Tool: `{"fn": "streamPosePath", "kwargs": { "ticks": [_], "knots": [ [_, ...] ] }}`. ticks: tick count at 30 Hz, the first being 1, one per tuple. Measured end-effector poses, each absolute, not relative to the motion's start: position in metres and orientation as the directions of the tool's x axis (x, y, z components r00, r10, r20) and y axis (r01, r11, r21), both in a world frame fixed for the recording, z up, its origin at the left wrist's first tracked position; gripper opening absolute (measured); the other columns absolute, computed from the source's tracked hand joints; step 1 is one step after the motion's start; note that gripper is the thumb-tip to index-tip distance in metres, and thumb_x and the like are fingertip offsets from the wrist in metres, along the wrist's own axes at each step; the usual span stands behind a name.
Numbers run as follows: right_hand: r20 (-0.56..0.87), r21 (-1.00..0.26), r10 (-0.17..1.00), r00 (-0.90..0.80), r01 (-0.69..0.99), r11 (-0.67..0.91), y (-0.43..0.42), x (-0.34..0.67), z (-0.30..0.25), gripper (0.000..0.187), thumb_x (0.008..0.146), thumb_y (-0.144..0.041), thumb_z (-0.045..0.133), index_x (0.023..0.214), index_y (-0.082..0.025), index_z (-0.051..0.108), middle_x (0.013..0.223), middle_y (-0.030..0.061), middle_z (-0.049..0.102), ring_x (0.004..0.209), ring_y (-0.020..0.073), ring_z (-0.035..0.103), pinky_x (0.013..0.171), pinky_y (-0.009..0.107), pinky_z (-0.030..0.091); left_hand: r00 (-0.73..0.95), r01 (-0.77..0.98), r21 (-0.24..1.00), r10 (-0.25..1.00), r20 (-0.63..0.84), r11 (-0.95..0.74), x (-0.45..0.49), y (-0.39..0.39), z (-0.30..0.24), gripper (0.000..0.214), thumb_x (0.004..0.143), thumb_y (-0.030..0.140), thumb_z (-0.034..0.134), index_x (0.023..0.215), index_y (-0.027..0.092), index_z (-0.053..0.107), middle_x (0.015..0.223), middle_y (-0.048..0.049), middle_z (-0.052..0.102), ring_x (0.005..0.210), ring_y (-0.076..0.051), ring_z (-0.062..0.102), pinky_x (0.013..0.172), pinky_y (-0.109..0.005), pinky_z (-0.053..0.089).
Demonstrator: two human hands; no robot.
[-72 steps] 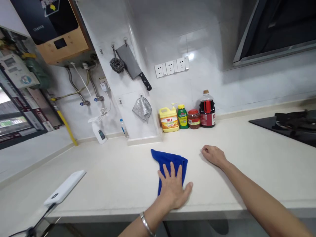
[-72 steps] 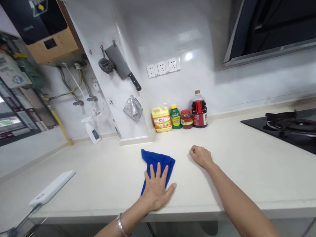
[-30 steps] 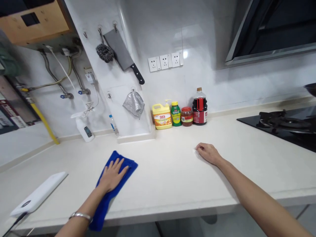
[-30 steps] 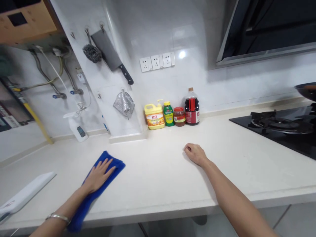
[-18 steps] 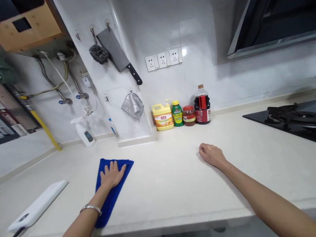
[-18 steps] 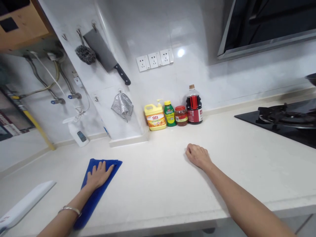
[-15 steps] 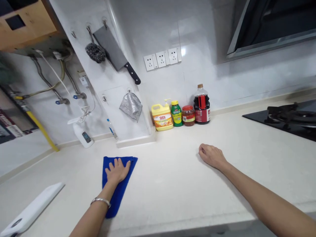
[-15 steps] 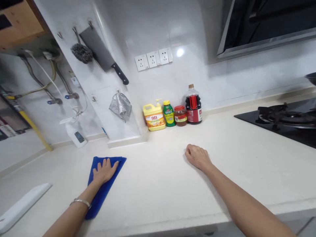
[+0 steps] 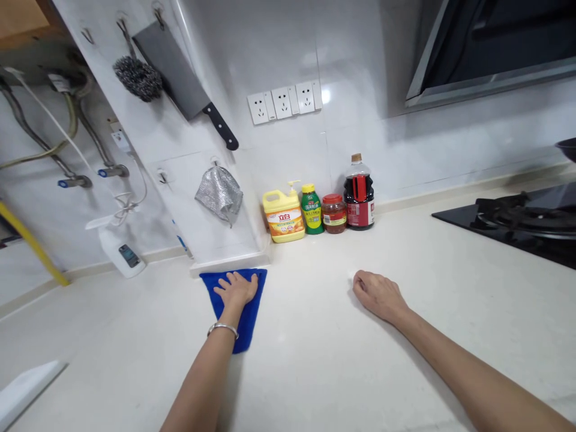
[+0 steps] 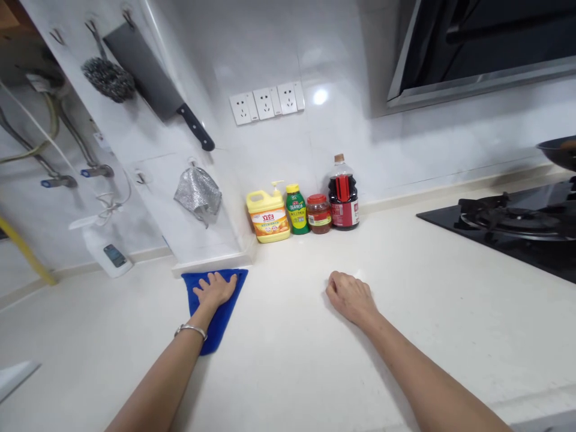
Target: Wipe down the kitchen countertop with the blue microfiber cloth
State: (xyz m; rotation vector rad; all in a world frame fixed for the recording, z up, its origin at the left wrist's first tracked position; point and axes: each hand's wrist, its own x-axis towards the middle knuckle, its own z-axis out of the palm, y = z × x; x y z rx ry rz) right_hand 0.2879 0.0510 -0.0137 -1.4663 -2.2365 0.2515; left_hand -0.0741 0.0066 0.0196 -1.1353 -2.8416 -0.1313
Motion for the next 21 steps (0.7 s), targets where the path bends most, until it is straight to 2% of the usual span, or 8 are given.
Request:
{"fn": "streamPosePath", "kwargs": {
  "ticks": [10,15,21],
  "knots": [
    [0.268,-0.37,0.905,-0.33,0.832,0.413,0.049,0.286,-0.013,0.016,0.093,-0.027,0.04,0.09,-0.023,0.055,0.096,0.0025,0.069,0.086,0.0193,0.062,0.061,0.03,0.022,-0.668,0.739,0.018,0.729,0.149,0.673,-0.05,0.027,0.018,0.082,0.09,0.054,0.025,0.146,-0.004,0.035,0.155,-0.0257,0.03,0.14,-0.051,0.023,0.111,-0.067,0.02],
    [0.247,-0.361,0.916,-0.317,0.847,0.391,0.047,0.284,-0.01,0.017,0.093,-0.027,0.04,0.09,-0.023,0.056,0.098,0.0038,0.069,0.085,0.0201,0.062,0.061,0.031,0.024,-0.572,0.816,-0.003,0.807,0.145,0.579,-0.048,0.019,0.02,0.077,0.092,0.054,0.022,0.147,0.001,0.037,0.155,-0.0227,0.031,0.141,-0.047,0.026,0.112,-0.064,0.023],
    [0.238,-0.346,0.921,-0.307,0.86,0.376,0.045,0.282,-0.007,0.019,0.094,-0.027,0.04,0.093,-0.022,0.058,0.1,0.0052,0.07,0.088,0.0213,0.064,0.062,0.03,0.027,-0.423,0.905,0.006,0.898,0.118,0.425,-0.035,0.016,0.017,0.073,0.094,0.055,0.022,0.149,0.01,0.036,0.158,-0.0165,0.028,0.145,-0.041,0.021,0.117,-0.059,0.018]
  ]
}}
